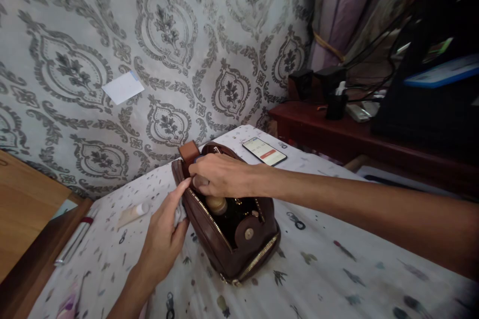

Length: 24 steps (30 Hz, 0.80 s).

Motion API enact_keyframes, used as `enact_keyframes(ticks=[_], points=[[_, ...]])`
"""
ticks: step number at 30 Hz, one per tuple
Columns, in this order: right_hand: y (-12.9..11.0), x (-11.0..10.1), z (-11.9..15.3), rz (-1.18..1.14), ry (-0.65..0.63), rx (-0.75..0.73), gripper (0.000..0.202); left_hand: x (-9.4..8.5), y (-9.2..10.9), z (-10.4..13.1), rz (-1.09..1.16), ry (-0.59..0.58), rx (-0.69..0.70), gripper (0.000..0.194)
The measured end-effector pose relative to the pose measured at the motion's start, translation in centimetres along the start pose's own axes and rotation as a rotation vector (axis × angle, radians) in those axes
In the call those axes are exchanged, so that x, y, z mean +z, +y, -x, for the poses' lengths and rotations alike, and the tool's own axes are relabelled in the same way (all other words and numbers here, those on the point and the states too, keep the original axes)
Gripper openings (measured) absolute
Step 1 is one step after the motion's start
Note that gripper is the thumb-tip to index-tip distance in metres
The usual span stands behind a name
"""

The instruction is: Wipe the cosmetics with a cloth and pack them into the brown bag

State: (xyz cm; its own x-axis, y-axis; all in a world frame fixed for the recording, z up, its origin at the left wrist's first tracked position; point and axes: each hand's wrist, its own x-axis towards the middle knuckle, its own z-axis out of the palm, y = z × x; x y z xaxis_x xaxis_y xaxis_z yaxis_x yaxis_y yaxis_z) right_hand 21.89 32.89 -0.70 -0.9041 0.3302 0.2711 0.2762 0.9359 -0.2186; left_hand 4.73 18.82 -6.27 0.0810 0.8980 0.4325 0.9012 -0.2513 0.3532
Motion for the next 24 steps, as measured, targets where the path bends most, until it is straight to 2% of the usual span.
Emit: enact_keyframes(ticks=[13, 19, 24], points=[[0.3, -1.6, 0.1, 0.096, -0.012, 0.118, 0.017, 0.0, 0.1, 0.1, 0.014, -0.012, -0.002, 0.072], [1.0, -0.8, 0.3, 0.122, -0.007, 0.130, 0.023, -0.2, 0.0, 0.1, 0.012, -0.030, 0.006, 0.070], [0.8, -0.9, 0.5, 0.110, -0.022, 0.113, 0.016, -0.2, -0.1, 0.1, 0.019, -0.035, 0.008, 0.073]])
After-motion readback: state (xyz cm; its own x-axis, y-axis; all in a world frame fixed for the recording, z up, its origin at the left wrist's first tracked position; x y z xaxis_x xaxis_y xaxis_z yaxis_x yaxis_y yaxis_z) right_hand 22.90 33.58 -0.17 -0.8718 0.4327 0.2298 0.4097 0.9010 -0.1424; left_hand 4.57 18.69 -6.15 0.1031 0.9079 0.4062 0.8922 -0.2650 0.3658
